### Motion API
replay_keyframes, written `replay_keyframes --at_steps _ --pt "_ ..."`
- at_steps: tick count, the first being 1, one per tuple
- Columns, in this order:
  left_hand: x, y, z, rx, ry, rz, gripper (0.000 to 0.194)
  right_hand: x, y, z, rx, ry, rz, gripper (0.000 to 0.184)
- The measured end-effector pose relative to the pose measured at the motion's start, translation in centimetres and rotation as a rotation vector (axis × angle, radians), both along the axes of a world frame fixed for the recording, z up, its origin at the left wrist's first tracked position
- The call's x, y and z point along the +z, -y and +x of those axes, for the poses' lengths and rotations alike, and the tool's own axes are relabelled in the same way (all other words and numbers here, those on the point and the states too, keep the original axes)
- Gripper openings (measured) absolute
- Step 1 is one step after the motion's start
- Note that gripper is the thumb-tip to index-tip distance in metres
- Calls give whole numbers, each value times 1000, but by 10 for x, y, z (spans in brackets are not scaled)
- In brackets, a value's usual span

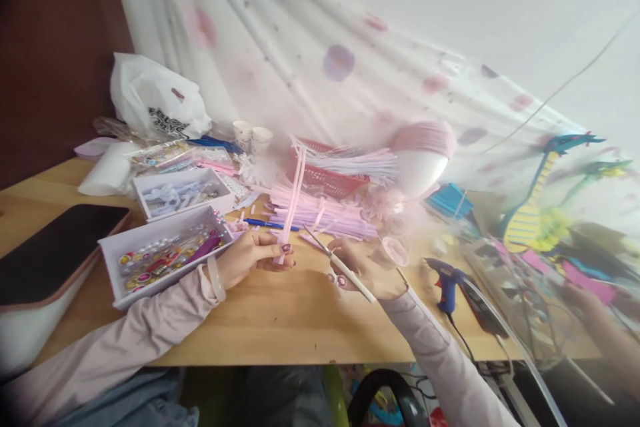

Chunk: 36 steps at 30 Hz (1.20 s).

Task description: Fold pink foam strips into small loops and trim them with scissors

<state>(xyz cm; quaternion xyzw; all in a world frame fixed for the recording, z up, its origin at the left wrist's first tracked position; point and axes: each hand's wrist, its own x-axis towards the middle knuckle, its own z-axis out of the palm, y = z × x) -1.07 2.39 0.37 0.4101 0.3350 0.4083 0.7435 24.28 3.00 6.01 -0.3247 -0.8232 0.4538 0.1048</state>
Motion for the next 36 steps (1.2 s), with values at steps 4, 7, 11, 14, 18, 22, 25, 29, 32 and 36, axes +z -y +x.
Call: replay_keyframes --at_steps 4,7,11,14,18,22,25,29,32,36 --pt "6 1 -3 -42 -79 34 29 3 -17 -11 199 56 -63 66" --pt "10 3 -1 -91 -159 44 26 1 -25 -18 270 101 -71 65" --pt "14 6 2 -158 -195 -27 24 -5 -30 -24 303 21 -93 67" --pt "15 7 3 -182 -193 -85 24 -9 -29 -23 286 4 -114 66" --pt "13 6 5 -204 -177 -120 24 -15 -26 -19 245 20 -154 65" --pt "11 6 6 -219 -178 -126 21 -18 -24 -17 208 15 -206 64" --pt "10 6 6 -218 -179 -128 19 -19 -23 -18 178 18 -261 59" --pt "10 5 5 -214 -174 -130 18 -22 -22 -17 129 6 -263 55" --pt "8 4 4 -195 -164 -116 17 -25 -22 -16 98 -11 -294 51" --pt "7 3 3 -185 -168 -99 18 -30 -19 -17 19 -39 -350 45"
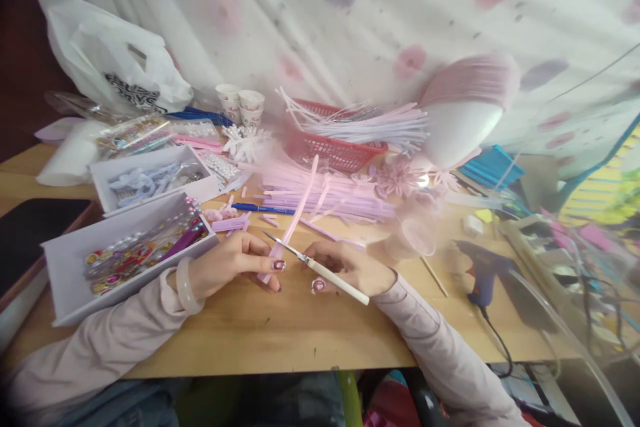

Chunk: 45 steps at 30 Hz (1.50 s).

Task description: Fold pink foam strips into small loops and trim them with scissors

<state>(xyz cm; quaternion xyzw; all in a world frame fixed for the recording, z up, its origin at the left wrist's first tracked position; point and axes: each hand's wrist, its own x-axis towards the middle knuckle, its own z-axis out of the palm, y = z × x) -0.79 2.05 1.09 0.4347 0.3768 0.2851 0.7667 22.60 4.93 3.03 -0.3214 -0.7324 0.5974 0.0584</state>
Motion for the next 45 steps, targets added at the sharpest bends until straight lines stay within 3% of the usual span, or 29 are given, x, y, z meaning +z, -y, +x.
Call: replay_keyframes --at_steps 7,10,14,18,23,27,30,33,38,45 --pt "-1 0 -1 14 -35 11 19 0 6 -7 -131 99 -151 37" --pt "-1 -1 -1 19 -45 0 19 -2 4 -6 -173 133 -122 38" --pt "1 -2 -2 54 -22 27 18 -3 -1 -1 -146 165 228 37" --pt "0 -1 -3 203 18 191 22 6 3 1 -70 278 604 27" --pt "-1 0 1 356 55 242 27 22 25 -5 43 392 745 21" --pt "-1 -1 5 422 40 268 28 31 35 -11 41 425 796 20" --pt "-3 -1 6 441 17 287 29 31 27 -19 -151 470 768 26" --pt "-9 -1 9 426 -7 323 31 20 6 -31 -369 473 591 39" --pt "-18 1 17 346 -55 368 31 -7 -39 -55 -498 347 320 47" --pt "-22 4 20 294 -69 414 29 -15 -59 -83 -626 297 241 30"
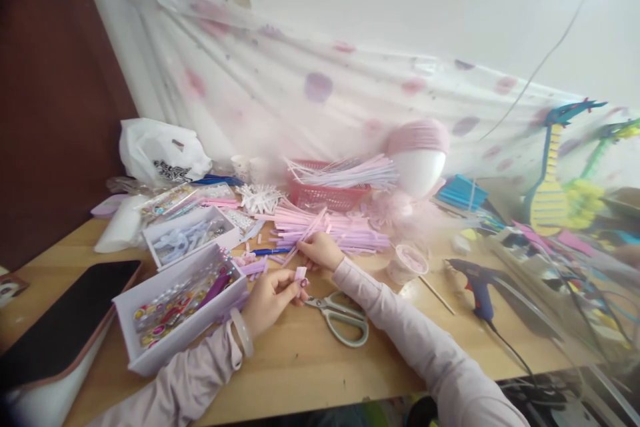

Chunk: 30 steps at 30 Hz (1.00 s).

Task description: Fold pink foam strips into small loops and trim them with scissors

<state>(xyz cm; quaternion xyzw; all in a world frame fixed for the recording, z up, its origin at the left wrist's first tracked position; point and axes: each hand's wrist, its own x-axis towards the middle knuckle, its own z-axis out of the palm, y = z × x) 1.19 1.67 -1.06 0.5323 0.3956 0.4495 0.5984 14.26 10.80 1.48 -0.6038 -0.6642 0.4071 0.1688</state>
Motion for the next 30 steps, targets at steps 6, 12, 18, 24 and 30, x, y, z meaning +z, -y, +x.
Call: replay_keyframes --at_steps 6,12,18,24,30 --pt "-2 3 0 -36 -37 38 23 2 2 0 -58 -86 31 22" --pt "-2 -1 -4 81 -35 77 24 22 18 32 8 -271 257 9" --pt "5 -3 -7 179 151 -142 16 18 41 50 132 -567 271 19" --pt "16 2 -8 157 283 -422 8 -6 55 46 153 -636 403 19" --pt "15 2 -10 139 330 -507 11 -8 62 57 144 -534 571 16"
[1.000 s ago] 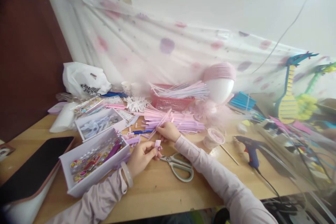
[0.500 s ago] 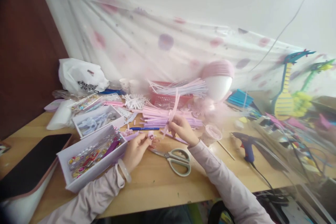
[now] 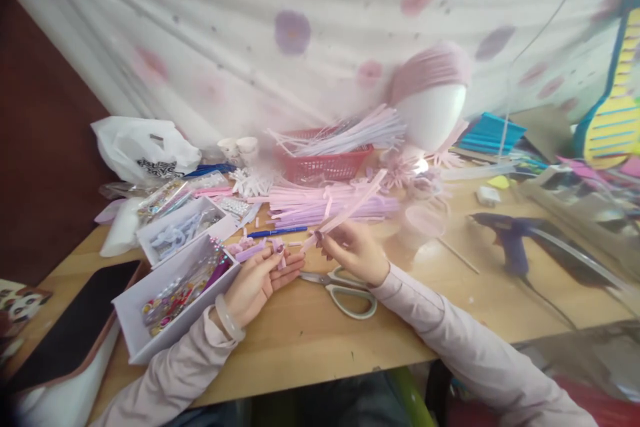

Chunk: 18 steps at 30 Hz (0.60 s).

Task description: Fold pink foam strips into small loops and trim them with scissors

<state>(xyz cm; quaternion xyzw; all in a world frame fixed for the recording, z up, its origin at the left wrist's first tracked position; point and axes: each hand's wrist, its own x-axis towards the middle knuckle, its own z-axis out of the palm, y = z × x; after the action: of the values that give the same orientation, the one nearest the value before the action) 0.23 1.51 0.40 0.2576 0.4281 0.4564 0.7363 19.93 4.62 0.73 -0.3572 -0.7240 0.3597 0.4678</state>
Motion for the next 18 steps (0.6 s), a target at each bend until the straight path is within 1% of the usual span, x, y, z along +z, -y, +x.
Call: replay_keyframes --at_steps 2,4,7,9,14,16,18 --pt "0 0 0 -16 14 8 11 2 1 2 -19 32 42 14" --pt "1 1 -1 -30 25 15 12 4 3 1 -5 57 65 14" --pt "2 1 -1 -39 12 22 13 4 5 -1 12 86 78 14" --pt "2 1 -1 -48 1 42 14 2 5 -3 -5 115 94 14" --pt "-1 1 -1 -80 -9 72 13 0 6 -4 -43 263 179 12" --pt "-2 1 0 -85 -16 78 10 0 6 -5 -29 273 158 12" --pt "-2 1 0 -87 -29 93 9 1 7 -7 -2 204 77 13"
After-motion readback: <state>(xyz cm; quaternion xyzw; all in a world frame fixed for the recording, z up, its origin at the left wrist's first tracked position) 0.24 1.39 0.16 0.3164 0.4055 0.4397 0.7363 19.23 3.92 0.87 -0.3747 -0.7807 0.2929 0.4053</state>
